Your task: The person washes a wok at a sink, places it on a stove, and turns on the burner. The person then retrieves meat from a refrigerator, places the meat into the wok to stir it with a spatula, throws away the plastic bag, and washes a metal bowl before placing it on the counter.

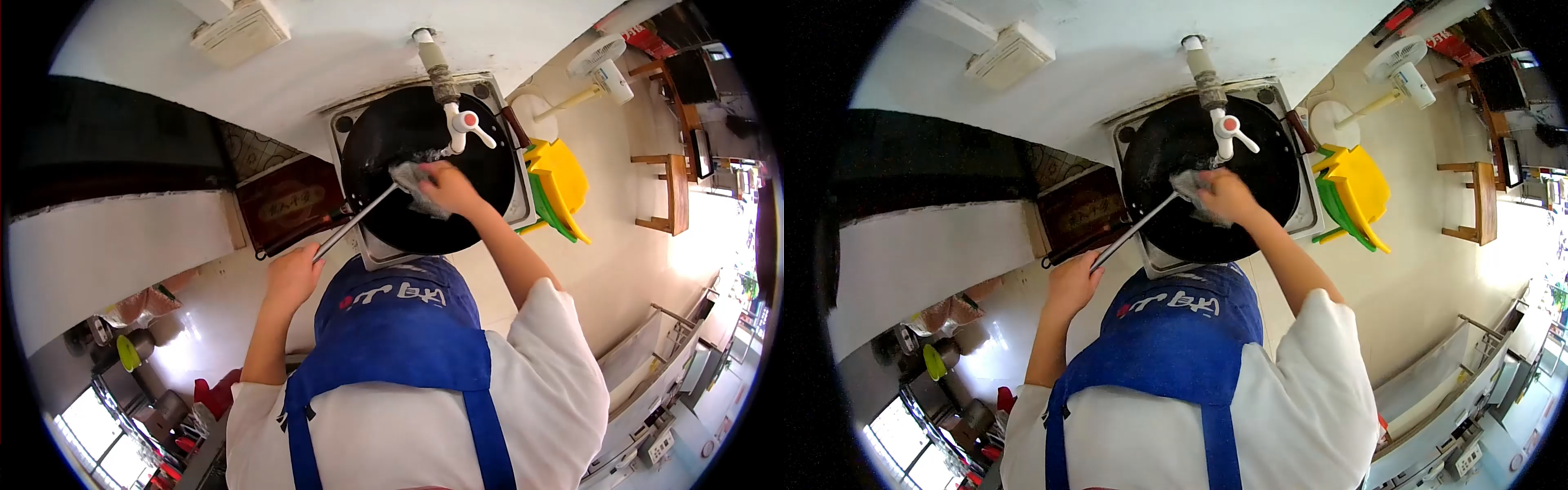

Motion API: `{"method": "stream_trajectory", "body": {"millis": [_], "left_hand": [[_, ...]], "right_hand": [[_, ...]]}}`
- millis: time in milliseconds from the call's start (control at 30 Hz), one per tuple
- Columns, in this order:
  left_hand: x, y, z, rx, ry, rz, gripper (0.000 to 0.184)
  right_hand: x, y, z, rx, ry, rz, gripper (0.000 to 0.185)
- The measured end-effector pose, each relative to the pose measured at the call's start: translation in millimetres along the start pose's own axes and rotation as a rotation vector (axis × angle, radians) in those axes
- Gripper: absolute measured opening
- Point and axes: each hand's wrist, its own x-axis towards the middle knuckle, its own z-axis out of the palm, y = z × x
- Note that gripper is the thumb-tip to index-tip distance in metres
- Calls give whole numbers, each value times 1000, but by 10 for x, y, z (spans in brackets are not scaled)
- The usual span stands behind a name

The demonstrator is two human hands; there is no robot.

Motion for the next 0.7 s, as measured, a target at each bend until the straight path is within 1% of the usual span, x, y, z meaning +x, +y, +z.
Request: {"method": "stream_trajectory", "body": {"millis": [33, 100, 167, 233, 267, 300, 333, 367, 400, 433, 467, 500, 567, 633, 667, 700], "left_hand": [[15, -6, 48, -4, 2, -7, 19], [70, -24, 147, 29, 15, 2, 20], [100, 34, 107, 27, -9, -16, 19], [106, 88, -14, 28, -48, -15, 18], [98, 113, -136, 87, -42, -20, 19], [94, 113, -207, 147, -31, -26, 19], [74, 47, -222, 177, 38, 20, 18], [51, 56, -286, 178, 36, 26, 18], [16, 81, -402, 222, 79, 50, 18], [-16, 100, -492, 266, 121, 76, 17], [-48, 111, -532, 265, 114, 82, 17], [-70, 121, -562, 260, 115, 73, 17], [-113, 139, -583, 253, 120, 60, 17], [-160, 154, -601, 237, 111, 48, 18], [-173, 144, -592, 238, 113, 40, 18], [-178, 132, -558, 221, 95, 7, 18]], "right_hand": [[-81, -87, -211, -7, 112, 2, 28], [-209, -201, -570, 8, 204, 97, 35], [-286, -512, -947, -15, 318, 70, 33], [-319, -918, -1257, -63, 410, 3, 27], [-317, -1035, -1373, -146, 403, -34, 24], [-286, -1001, -1404, -241, 429, -130, 21], [-262, -1008, -1441, -355, 421, -170, 18], [-241, -1034, -1474, -466, 410, -212, 16], [-224, -1042, -1496, -464, 410, -204, 16], [-213, -1046, -1517, -534, 412, -241, 16], [-230, -1048, -1518, -605, 410, -278, 16], [-253, -1052, -1497, -608, 408, -272, 16], [-250, -1075, -1404, -730, 452, -216, 18], [-272, -1130, -1170, -830, 446, -181, 19], [-264, -1265, -1095, -861, 430, -190, 18], [-253, -1316, -1034, -840, 479, -153, 20]]}}
